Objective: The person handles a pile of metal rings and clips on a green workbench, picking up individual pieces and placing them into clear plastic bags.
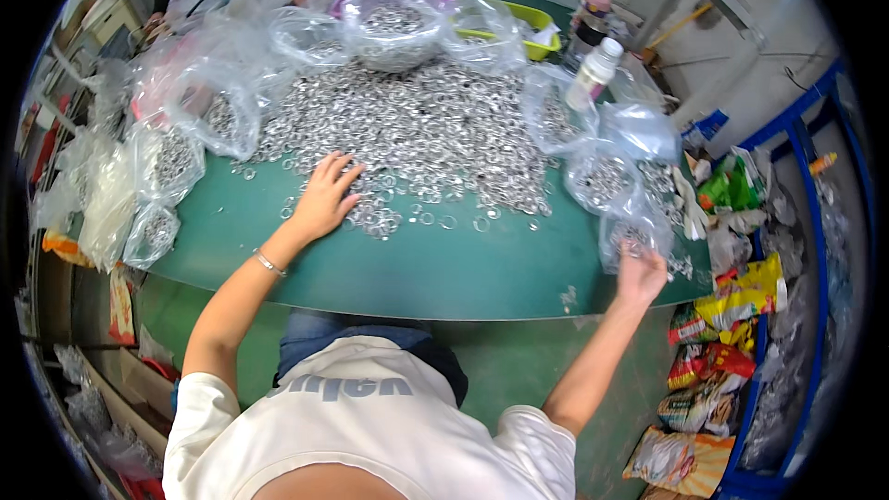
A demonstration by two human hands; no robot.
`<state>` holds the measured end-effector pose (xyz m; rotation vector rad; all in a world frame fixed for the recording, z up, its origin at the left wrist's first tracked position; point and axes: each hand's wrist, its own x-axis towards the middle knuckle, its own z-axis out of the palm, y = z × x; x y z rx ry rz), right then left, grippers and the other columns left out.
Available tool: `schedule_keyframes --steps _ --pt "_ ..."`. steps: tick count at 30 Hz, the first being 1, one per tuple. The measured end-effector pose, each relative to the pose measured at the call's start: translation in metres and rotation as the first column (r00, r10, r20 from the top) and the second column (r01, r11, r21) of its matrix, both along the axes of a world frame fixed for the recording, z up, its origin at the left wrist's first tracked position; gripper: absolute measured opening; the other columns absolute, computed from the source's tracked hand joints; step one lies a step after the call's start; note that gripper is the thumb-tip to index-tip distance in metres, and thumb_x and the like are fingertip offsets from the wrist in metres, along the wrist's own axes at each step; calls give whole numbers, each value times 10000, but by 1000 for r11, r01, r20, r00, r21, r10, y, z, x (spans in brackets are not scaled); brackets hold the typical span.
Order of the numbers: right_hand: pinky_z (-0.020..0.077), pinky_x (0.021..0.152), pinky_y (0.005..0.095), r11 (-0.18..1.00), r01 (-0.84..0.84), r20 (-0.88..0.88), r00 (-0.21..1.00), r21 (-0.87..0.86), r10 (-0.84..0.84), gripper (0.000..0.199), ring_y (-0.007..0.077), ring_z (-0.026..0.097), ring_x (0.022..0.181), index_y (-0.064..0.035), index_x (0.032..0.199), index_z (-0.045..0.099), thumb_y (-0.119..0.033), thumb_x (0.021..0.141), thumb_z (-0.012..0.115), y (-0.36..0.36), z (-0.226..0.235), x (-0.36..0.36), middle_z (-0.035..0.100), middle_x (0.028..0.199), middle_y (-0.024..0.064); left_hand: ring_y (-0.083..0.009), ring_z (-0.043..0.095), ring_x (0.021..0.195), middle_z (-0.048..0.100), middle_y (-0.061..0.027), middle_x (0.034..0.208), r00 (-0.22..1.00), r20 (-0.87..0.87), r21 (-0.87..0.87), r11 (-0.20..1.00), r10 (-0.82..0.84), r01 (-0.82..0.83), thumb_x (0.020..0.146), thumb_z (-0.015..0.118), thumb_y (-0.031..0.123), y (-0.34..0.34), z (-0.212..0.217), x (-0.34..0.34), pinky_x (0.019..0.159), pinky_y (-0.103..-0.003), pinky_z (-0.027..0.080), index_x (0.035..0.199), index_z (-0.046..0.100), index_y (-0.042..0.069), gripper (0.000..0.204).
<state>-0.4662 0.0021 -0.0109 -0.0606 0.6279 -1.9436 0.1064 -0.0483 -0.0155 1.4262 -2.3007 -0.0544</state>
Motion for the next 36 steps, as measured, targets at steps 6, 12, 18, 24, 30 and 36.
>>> schedule_keyframes --steps 6,12,18,24,30,36 --pt "234 1092 379 978 135 -532 846 161 -29 305 288 440 1176 40 1072 527 -100 802 535 -28 -12 7 524 1210 163 -362 402 1219 464 -150 1239 1000 -18 5 1000 3 -3 816 654 179 7 10 12 997 -451 368 1254 518 141 460" --pt "218 1110 393 982 31 -972 -138 186 188 639 274 313 1334 -14 1395 333 -112 833 621 -10 39 288 346 1426 140 -345 467 1067 476 -145 1171 994 -96 133 989 -53 65 795 604 21 30 14 40 904 -429 417 1205 534 102 424" --pt "180 1079 529 910 -295 -846 -523 293 103 712 444 210 1343 -88 1372 403 -346 784 712 -70 15 413 275 1439 218 -321 476 1079 479 -138 1187 972 -217 210 968 -94 140 812 613 41 7 41 49 897 -407 406 1194 556 77 388" --pt "228 1064 556 875 -371 -729 -684 311 -32 663 424 254 1326 -87 1307 471 -378 765 718 -53 7 443 323 1408 202 -403 311 1304 343 -167 1417 990 -137 114 992 -42 58 827 639 154 -42 9 49 1052 -457 323 1279 487 74 483" --pt "305 1053 520 802 -474 -619 -766 362 -173 469 350 348 1288 -135 1208 563 -263 780 704 -21 22 411 472 1296 67 -384 373 1237 382 -153 1376 930 -170 230 905 -325 358 791 672 160 3 36 72 1025 -456 367 1182 549 26 432" --pt "308 1021 519 923 -312 -626 -773 225 -108 406 360 380 1247 -139 1132 599 -201 749 718 -11 15 364 493 1236 103 -378 386 1225 387 -157 1368 932 -160 238 904 -325 356 788 684 187 48 23 84 1010 -466 372 1222 524 63 480"
